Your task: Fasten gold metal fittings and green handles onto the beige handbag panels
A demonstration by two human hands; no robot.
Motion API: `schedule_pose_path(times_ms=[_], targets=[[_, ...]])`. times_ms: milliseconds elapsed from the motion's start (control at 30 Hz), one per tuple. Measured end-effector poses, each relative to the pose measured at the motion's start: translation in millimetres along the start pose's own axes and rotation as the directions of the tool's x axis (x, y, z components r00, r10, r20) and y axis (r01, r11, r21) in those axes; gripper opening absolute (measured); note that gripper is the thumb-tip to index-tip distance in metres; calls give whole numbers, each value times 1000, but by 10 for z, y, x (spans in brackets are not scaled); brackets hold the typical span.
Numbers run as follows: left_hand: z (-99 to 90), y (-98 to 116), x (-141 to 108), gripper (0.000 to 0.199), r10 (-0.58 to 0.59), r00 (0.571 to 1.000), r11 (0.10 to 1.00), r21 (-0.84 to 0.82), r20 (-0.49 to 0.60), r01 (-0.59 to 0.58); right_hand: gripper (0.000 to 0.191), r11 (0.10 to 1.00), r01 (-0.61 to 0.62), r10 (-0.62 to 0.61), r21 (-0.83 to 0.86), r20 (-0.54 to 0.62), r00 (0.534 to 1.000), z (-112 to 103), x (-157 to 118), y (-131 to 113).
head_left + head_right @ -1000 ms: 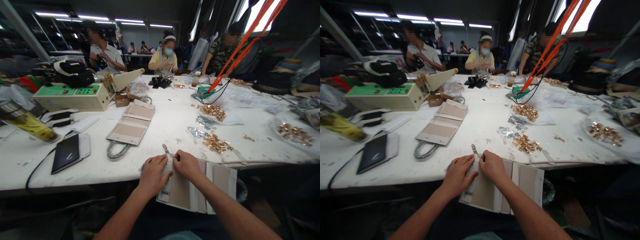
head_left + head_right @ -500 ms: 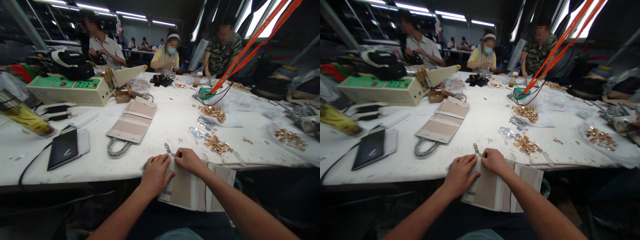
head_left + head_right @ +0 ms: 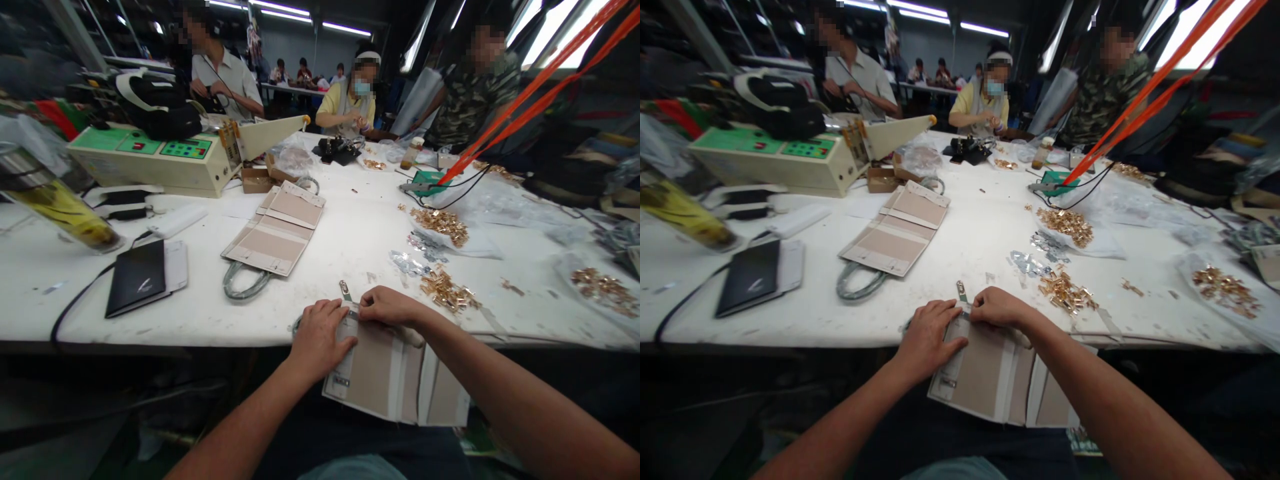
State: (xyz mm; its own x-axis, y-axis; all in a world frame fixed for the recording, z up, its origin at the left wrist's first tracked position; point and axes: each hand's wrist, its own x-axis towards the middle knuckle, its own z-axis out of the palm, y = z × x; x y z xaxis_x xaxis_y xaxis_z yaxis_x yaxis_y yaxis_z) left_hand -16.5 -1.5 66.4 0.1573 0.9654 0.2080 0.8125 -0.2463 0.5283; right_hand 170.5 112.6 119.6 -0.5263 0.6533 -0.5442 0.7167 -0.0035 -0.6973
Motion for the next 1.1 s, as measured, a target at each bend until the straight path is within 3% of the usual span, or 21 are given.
schedule_pose_path(times_ms=[167, 300, 467, 633, 800, 967, 1100], targets=[[-2, -16, 33, 48, -27, 999, 997, -69, -47, 23, 12, 991, -65, 70, 120, -39, 997, 27, 34, 5], [-35, 10, 108, 34, -68, 996, 993, -95, -56, 63, 9, 991, -70, 81, 113, -104, 991, 89, 8, 41], [-103, 44, 295, 25, -202, 979, 974, -98, 24, 204, 7, 995, 17, 0, 100, -171, 985, 146, -54, 101], [-159, 15, 436, 20, -246, 962, 958, -123, 116, 259, 13, 957, -4, 34, 290, -96, 995, 188, -60, 159], [-169, 20, 449, 14, -187, 973, 968, -142, 137, 206, 12, 941, 4, 28, 339, -89, 996, 192, -90, 181], [-111, 8, 397, 29, -44, 991, 990, -130, 130, 61, 11, 933, 10, 24, 360, -89, 996, 182, -142, 185], [-78, -22, 385, 30, -8, 993, 995, -95, 116, 20, 11, 962, 16, 25, 272, -147, 989, 209, -163, 221]])
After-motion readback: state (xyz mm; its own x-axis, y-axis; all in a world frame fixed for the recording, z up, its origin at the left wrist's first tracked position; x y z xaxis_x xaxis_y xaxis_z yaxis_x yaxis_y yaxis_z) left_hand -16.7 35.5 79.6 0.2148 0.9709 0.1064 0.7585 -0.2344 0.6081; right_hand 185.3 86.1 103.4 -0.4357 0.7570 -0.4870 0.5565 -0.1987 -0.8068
